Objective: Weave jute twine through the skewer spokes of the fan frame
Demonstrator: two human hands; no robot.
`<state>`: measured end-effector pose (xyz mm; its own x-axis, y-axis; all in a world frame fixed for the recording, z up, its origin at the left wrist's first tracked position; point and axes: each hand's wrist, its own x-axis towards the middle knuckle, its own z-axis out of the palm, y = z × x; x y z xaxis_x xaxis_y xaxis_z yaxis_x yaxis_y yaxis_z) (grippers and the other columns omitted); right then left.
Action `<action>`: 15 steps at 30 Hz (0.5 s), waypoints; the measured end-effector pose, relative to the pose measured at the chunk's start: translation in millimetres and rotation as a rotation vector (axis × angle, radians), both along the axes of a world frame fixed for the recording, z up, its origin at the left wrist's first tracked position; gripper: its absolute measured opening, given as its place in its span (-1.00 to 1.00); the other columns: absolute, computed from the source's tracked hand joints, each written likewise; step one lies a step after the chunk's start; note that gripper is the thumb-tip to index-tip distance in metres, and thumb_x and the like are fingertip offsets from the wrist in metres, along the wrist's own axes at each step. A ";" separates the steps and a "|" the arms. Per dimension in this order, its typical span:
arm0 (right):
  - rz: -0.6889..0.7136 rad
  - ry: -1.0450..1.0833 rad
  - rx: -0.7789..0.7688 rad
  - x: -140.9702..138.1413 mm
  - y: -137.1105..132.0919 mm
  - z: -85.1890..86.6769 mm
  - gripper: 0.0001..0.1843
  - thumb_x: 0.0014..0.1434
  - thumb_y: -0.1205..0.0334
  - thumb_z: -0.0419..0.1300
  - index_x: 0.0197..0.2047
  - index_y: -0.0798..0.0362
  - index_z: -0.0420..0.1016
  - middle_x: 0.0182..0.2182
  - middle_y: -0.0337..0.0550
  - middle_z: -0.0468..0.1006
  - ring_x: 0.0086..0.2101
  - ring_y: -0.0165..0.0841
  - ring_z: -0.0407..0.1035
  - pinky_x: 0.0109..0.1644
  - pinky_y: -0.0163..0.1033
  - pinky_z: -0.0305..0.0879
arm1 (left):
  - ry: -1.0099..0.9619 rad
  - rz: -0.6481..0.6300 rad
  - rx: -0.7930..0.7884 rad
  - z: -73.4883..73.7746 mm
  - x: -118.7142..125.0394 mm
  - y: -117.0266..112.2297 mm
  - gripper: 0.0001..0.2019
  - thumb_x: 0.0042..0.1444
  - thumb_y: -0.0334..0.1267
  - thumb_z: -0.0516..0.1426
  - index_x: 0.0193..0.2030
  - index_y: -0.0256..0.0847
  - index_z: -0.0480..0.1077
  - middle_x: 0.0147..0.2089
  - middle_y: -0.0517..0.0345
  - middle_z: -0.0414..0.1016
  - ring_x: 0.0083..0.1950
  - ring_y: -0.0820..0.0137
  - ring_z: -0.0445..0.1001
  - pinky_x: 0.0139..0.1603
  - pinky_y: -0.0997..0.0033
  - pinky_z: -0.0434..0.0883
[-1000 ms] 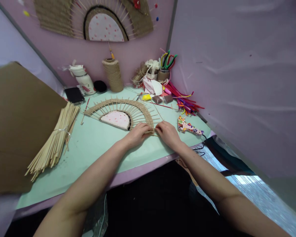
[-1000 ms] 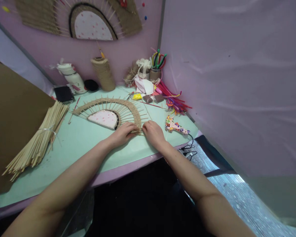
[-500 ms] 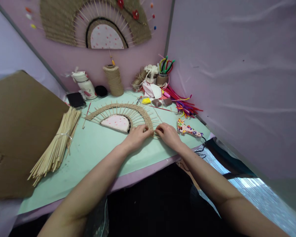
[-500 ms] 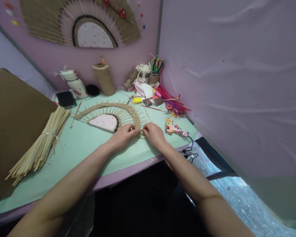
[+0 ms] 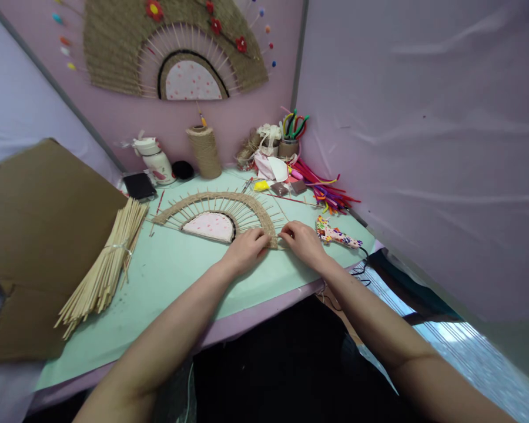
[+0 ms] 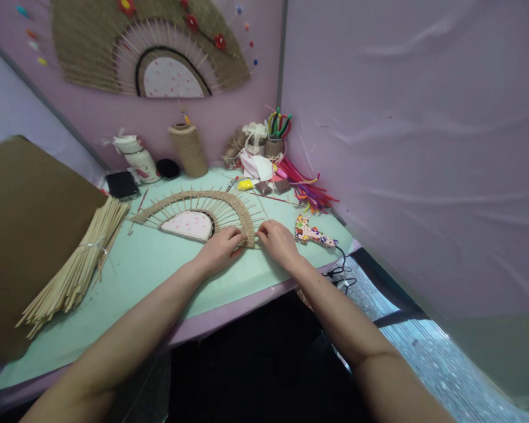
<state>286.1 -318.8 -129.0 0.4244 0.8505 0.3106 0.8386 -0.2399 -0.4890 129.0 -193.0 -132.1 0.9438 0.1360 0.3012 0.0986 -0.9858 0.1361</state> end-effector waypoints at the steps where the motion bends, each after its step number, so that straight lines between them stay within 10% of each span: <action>1: -0.003 0.000 -0.012 0.6 0.1 -1.1 -0.89 0.22 0.27 0.19 -0.36 0.05 0.45 -0.38 -0.17 0.51 -0.33 -0.33 0.35 -0.21 -0.25 0.17 | 0.026 0.024 -0.003 -0.3 1.1 -1.0 -0.81 0.23 -0.32 0.05 -0.08 -0.22 0.44 -0.09 -0.07 0.42 -0.08 0.23 0.37 -0.13 0.27 0.30; 15: 0.033 0.169 0.108 0.1 -4.3 5.2 -0.86 0.19 0.22 0.21 -0.40 0.03 0.48 -0.44 -0.21 0.54 -0.39 -0.36 0.37 -0.25 -0.27 0.20 | -0.082 -0.078 0.077 9.7 -4.3 -1.6 -0.75 0.27 -0.26 0.00 0.00 -0.12 0.44 -0.13 0.01 0.45 -0.17 0.30 0.37 -0.16 0.30 0.25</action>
<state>286.3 -323.0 -123.8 0.4502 0.8307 0.3274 0.7493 -0.1521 -0.6446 124.7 -194.5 -122.3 0.9226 0.0370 0.3841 0.0131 -0.9978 0.0645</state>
